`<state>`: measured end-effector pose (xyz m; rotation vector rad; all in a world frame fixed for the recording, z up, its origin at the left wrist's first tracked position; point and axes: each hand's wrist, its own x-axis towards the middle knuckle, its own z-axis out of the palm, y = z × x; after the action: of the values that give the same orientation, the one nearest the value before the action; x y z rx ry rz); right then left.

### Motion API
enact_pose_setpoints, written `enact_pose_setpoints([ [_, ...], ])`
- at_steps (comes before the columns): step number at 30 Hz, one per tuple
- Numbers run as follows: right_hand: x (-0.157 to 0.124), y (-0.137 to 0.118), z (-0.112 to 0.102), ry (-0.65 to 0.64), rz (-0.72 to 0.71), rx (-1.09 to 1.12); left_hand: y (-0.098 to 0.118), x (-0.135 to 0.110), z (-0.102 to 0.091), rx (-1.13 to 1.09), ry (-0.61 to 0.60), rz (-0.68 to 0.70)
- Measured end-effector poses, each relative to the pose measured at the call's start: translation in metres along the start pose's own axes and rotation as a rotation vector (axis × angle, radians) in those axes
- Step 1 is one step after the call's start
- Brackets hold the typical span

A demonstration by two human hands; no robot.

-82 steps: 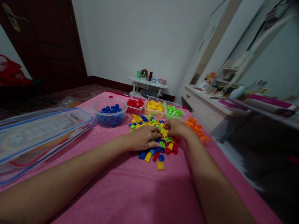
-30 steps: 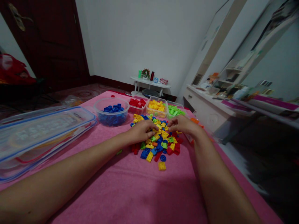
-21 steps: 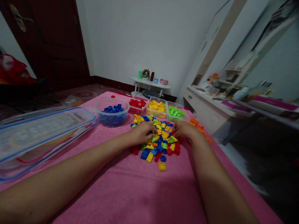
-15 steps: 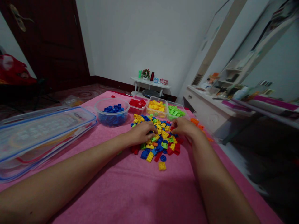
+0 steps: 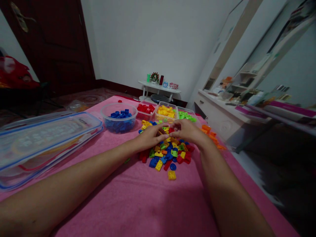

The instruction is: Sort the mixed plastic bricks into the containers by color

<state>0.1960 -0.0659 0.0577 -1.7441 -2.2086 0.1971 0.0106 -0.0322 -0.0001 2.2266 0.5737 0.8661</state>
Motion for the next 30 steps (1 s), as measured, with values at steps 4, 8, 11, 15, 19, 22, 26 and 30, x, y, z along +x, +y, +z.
enact_pose_setpoints([
  [4, -0.001, -0.023, 0.008, 0.060, -0.061, 0.001, -0.001, 0.005, -0.001, -0.205, 0.066, -0.046],
  [8, 0.001, -0.036, 0.015, 0.137, -0.065, 0.082, -0.004, 0.010, -0.004, -0.452, 0.059, -0.087],
  [11, 0.004, -0.041, 0.021, 0.291, 0.014, 0.186, -0.001, 0.013, -0.013, -0.523, 0.224, -0.155],
  [15, 0.002, -0.055, 0.032, 0.260, -0.003, 0.147, 0.005, 0.016, -0.033, -0.484, 0.447, -0.155],
  [19, -0.012, -0.081, 0.047, -0.107, -0.354, 0.095, 0.007, 0.018, -0.046, -0.476, 0.510, -0.160],
  [22, -0.021, -0.097, 0.058, -0.231, -0.506, 0.048, 0.008, 0.017, -0.048, -0.488, 0.503, -0.186],
  [26, -0.024, -0.103, 0.065, -0.212, -0.489, -0.055, 0.011, 0.016, -0.047, -0.501, 0.499, -0.185],
  [30, -0.020, -0.095, 0.055, -0.233, -0.459, -0.117, 0.012, 0.016, -0.047, -0.494, 0.489, -0.184],
])
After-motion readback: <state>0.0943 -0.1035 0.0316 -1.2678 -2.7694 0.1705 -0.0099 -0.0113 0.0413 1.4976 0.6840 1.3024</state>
